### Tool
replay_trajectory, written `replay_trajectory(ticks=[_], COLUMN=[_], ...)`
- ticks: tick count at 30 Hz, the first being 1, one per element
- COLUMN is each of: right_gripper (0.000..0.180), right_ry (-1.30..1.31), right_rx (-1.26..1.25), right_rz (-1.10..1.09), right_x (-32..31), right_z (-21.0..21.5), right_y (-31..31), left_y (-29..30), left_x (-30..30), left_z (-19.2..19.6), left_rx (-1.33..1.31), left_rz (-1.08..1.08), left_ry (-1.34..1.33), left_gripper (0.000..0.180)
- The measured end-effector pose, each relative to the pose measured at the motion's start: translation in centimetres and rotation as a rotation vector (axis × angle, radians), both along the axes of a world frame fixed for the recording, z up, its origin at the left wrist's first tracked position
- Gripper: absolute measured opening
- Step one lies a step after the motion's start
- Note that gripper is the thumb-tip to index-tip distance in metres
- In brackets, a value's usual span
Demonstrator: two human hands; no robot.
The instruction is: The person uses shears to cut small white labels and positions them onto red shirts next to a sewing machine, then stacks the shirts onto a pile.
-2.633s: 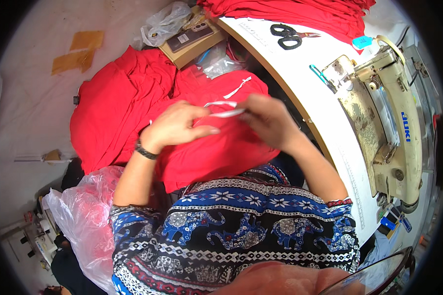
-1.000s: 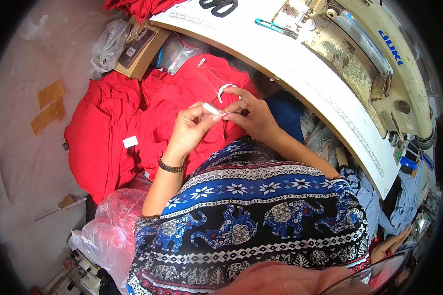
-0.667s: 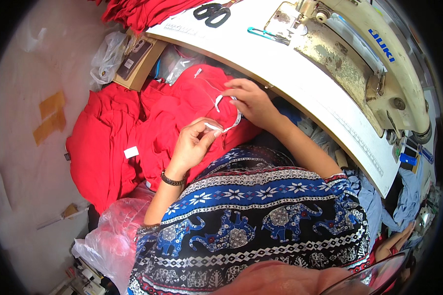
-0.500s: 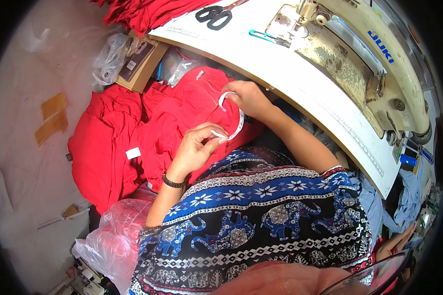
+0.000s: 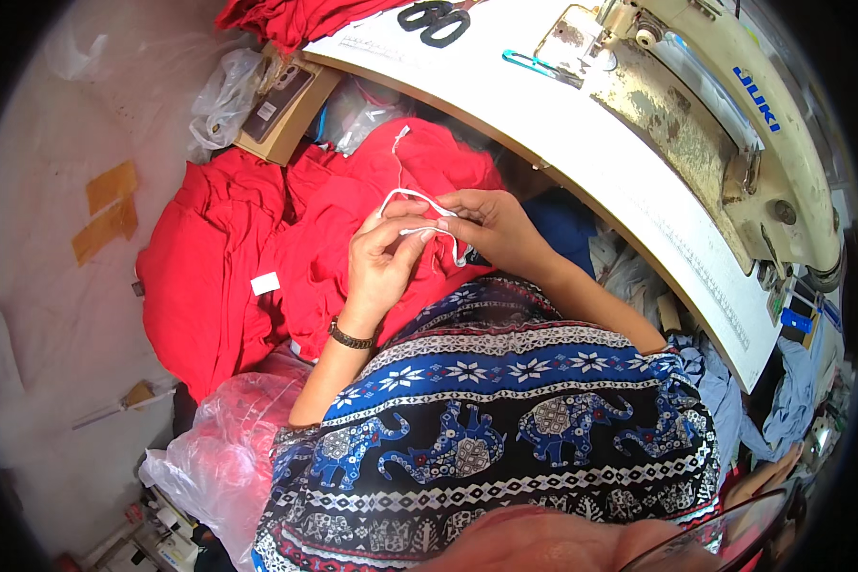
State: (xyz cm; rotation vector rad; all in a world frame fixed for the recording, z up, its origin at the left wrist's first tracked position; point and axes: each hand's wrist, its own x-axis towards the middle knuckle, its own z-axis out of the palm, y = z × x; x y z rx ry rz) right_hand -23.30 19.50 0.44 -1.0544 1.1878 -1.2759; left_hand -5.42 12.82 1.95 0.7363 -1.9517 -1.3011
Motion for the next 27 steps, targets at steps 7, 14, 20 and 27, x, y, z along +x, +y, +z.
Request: replay_trajectory(ticks=[7, 14, 20, 27], right_gripper=[0.017, 0.017, 0.015, 0.018], right_ry=[0.179, 0.224, 0.317, 0.388], right_rx=[-0.074, -0.170, -0.249, -0.279], right_rz=[-0.025, -0.033, -0.002, 0.006], right_x=[0.4, 0.5, 0.5, 0.2], right_z=[0.1, -0.4, -0.6, -0.3], right_y=[0.4, 0.6, 0.5, 0.6], left_y=[0.6, 0.7, 0.6, 0.7], left_x=[0.4, 0.6, 0.5, 0.3], left_z=[-0.1, -0.5, -1.1, -1.6], left_rx=[0.005, 0.096, 0.268, 0.293], left_rz=[0.044, 0.013, 0.002, -0.015], left_ry=[0.059, 0.167, 0.286, 0.310], left_gripper=[0.013, 0.011, 0.012, 0.020])
